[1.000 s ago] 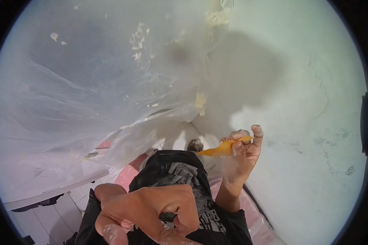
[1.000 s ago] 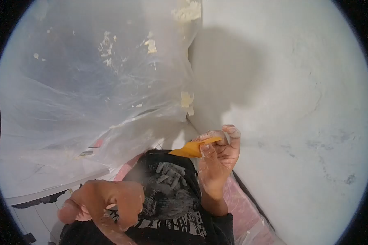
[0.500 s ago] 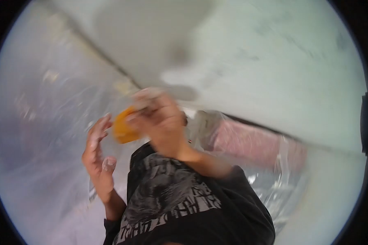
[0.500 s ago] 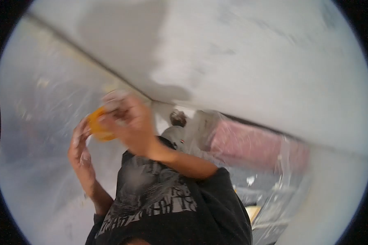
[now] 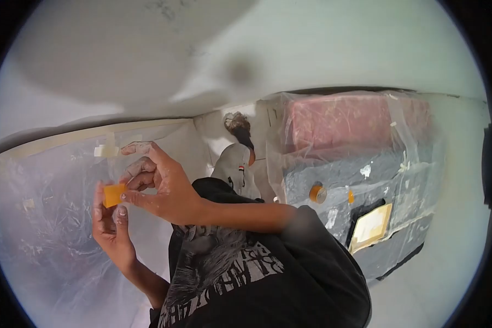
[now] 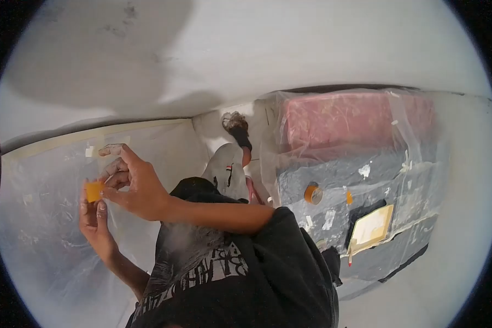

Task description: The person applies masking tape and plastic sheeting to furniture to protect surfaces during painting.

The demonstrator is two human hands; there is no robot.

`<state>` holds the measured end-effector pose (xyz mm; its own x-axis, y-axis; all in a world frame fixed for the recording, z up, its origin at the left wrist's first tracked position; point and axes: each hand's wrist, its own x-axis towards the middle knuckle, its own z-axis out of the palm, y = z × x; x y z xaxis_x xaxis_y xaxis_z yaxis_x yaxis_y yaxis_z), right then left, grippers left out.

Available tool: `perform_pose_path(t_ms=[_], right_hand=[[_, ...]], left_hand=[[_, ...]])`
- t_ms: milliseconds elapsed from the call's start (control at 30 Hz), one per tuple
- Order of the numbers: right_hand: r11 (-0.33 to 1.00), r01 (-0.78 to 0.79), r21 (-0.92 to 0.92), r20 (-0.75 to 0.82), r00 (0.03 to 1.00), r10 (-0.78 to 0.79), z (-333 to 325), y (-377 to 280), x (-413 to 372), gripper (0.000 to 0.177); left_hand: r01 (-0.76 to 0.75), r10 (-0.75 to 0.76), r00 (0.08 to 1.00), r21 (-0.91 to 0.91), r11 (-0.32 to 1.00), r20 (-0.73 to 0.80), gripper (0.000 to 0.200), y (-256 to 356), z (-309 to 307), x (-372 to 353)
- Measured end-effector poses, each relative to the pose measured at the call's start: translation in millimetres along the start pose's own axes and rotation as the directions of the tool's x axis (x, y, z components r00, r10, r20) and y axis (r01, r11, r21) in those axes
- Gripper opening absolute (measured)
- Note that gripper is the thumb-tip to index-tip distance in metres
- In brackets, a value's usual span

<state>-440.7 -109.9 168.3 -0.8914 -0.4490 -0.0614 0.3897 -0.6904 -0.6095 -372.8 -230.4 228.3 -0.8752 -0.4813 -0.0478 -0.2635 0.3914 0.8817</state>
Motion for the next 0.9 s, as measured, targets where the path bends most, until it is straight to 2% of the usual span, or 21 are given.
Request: perform_pose_path(t_ms=[67, 100, 167, 200, 233, 267, 300, 333, 400, 433, 500, 533, 600, 667, 733, 800, 833, 900], right_hand=[[1.0, -0.013, -0.019, 0.008, 1.0, 0.013, -0.3, 5.4, -0.7, 0.056], [1.0, -0.021, -0.013, 0.01, 1.0, 0.021, -0.1, 8.1, -1.9, 0.056], [0.995, -0.019, -0.1, -0.027, 0.999, 0.017, -0.4, 10.4, -3.0, 0.051], [0.995, -0.035, -0.09, -0.001, 0.999, 0.035, -0.5, 11.5, -3.2, 0.051], [0.992, -0.003, -0.124, -0.028, 1.0, -0.001, -0.5, 13.0, -3.5, 0.049], [0.988, 0.026, -0.152, -0.047, 0.998, -0.033, 1.3, 14.5, -4.3, 0.047], [0.983, 0.026, -0.182, -0.035, 0.999, -0.033, 3.0, 12.4, -4.6, 0.046], [0.977, 0.024, -0.213, -0.023, 0.999, -0.029, 4.4, 10.5, -6.7, 0.046], [0.986, 0.033, -0.165, 0.002, 0.999, -0.033, 5.5, 12.3, -8.4, 0.045], [0.989, 0.021, -0.147, 0.026, 1.0, -0.017, 5.7, 12.5, -8.5, 0.045], [0.979, 0.071, -0.189, 0.002, 0.997, -0.072, 3.1, 9.6, -7.4, 0.044], [0.98, 0.066, -0.186, 0.008, 0.998, -0.066, 2.4, 7.9, -7.3, 0.044], [0.979, 0.069, -0.192, -0.01, 0.997, -0.073, 1.0, 3.8, -3.1, 0.043], [0.978, 0.064, -0.197, -0.022, 0.997, -0.07, -2.7, 2.7, -3.4, 0.043], [0.978, 0.081, -0.193, 0.004, 0.997, -0.082, -6.2, 2.5, 3.2, 0.043], [0.981, 0.036, -0.189, -0.043, 0.998, -0.045, -9.2, 1.3, 5.1, 0.041], [0.983, 0.036, -0.182, -0.002, 0.999, -0.037, -8.4, 1.5, 6.7, 0.041], [0.978, 0.049, -0.2, -0.016, 0.998, -0.053, -7.1, 2.0, 9.9, 0.041]], left_hand=[[-0.311, 0.346, 0.937, 0.326, 0.893, -0.054, 0.041, 4.2, -3.4, 2.9], [-0.304, 0.341, 0.938, 0.333, 0.893, -0.057, 0.041, 7.2, -8.2, -0.2], [-0.412, 0.418, 0.908, 0.128, 0.902, -0.022, 0.044, 17.6, -17.7, -9.7], [-0.461, 0.475, 0.877, -0.149, 0.874, 0.075, 0.034, 29.3, -13.1, -16.8], [-0.508, 0.593, 0.795, -0.391, 0.768, 0.132, 0.028, 40.0, -2.7, -16.4], [-0.467, 0.696, 0.694, -0.619, 0.632, 0.186, 0.023, 51.0, 7.6, -16.5], [-0.418, 0.828, 0.53, -0.793, 0.443, 0.183, 0.024, 58.9, 16.2, -11.1], [-0.352, 0.652, 0.729, -0.703, 0.618, 0.208, 0.019, 81.4, 13.7, -38.6], [-0.243, 0.409, 0.896, -0.582, 0.776, 0.172, 0.019, 98.2, 11.0, -55.8], [-0.354, 0.632, 0.757, -0.706, 0.613, 0.168, 0.015, 93.5, 16.0, -33.2], [-0.413, 0.815, 0.565, -0.812, 0.412, 0.127, 0.014, 92.4, 9.5, -22.4], [-0.418, 0.768, 0.598, -0.728, 0.543, 0.23, 0.015, 93.9, -1.4, -27.7], [-0.429, 0.712, 0.627, -0.622, 0.655, 0.316, 0.019, 92.8, -6.2, -25.9], [-0.546, 0.667, 0.736, -0.479, 0.687, 0.118, 0.01, 78.4, -0.7, -15.3], [-0.647, 0.642, 0.757, -0.287, 0.707, -0.124, 0.006, 64.1, -1.3, -2.1], [-0.662, 0.63, 0.735, -0.068, 0.746, -0.248, 0.007, 56.8, -24.2, -3.1], [-0.672, 0.639, 0.719, -0.037, 0.74, -0.275, 0.007, 56.5, -33.3, -1.8], [-0.537, 0.571, 0.589, 0.251, 0.805, -0.572, 0.01, 55.9, -49.6, 1.7]])
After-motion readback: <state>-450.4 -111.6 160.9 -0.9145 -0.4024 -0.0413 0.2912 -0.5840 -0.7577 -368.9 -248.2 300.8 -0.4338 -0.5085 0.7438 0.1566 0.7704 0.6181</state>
